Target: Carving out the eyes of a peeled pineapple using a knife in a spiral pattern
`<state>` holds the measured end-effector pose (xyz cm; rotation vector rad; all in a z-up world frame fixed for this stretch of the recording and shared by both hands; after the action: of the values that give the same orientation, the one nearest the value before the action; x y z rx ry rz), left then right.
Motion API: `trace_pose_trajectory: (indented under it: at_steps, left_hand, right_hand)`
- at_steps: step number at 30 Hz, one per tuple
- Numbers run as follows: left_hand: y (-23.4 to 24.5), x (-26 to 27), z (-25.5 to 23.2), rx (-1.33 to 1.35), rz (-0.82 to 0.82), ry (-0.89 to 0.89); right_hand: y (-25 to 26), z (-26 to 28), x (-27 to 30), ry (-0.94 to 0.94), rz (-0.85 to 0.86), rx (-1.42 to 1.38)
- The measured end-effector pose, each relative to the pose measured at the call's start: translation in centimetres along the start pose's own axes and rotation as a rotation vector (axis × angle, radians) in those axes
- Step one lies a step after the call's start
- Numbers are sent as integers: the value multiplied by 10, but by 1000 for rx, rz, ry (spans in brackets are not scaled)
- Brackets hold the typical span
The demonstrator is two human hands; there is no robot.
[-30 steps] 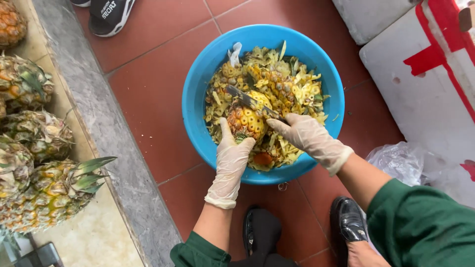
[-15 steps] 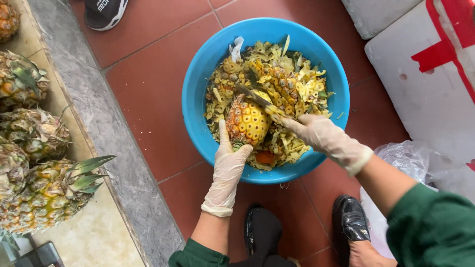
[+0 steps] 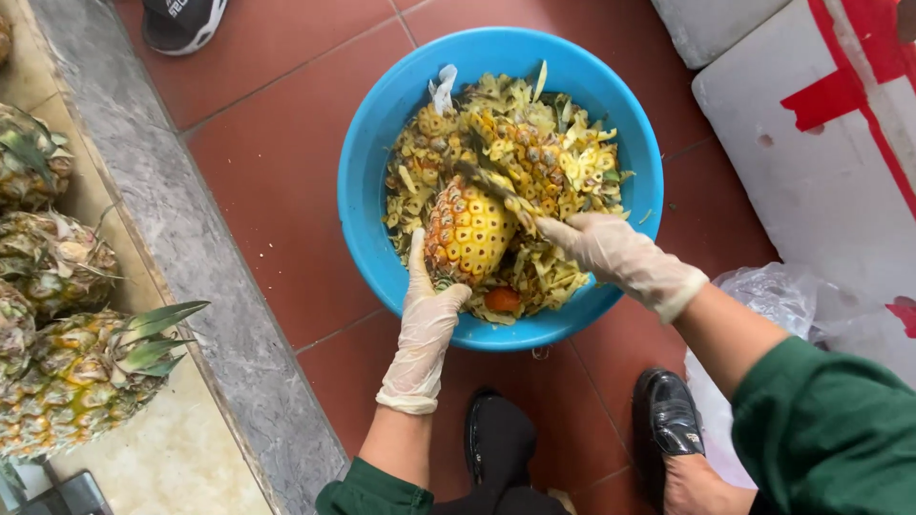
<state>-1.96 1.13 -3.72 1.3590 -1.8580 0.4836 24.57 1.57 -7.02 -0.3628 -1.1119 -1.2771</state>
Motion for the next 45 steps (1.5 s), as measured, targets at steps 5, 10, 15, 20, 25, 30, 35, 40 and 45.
trace_pose_trajectory:
  at_steps: [5,10,15,20,25,30,35,40,45]
  left_hand:
    - [3,6,-4,30,-2,-3]
    - [2,-3,5,258,83,-25]
    - [2,-7,-10,338,14,-91]
    - [24,5,-1,359,-135,-207]
    - [52,45,-15,363,-220,-278]
    - [61,69,-48,333,-215,-380]
    - [45,50,-51,200,-199,-309]
    - [21,15,-47,-52,-113,-177]
    - [12,-23,-21,-302,-22,12]
  right_hand:
    - [-20,12,-43,-101,117,-96]
    - [3,10,7,-55,243,-235]
    - [9,-28,12,-77,195,-377]
    - [20,-61,-5,3,70,-508]
    - [-16,-64,10,-130,170,-418]
    - [-5,-67,1,-43,80,-467]
    - [-10,-65,27,-141,181,-410]
    - [12,-58,34,14,40,-509]
    - [3,-37,52,180,-33,-440]
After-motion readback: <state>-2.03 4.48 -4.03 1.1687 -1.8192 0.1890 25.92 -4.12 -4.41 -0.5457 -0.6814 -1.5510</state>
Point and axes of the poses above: each hand's wrist, its own x-axis away from the middle knuckle, its own y-axis out of the back of the hand, z = x × y, the point moved 4 cm from there along -x, towards the middle knuckle, and after that the axes turned 9 degrees about z, right-handed, at the moved point
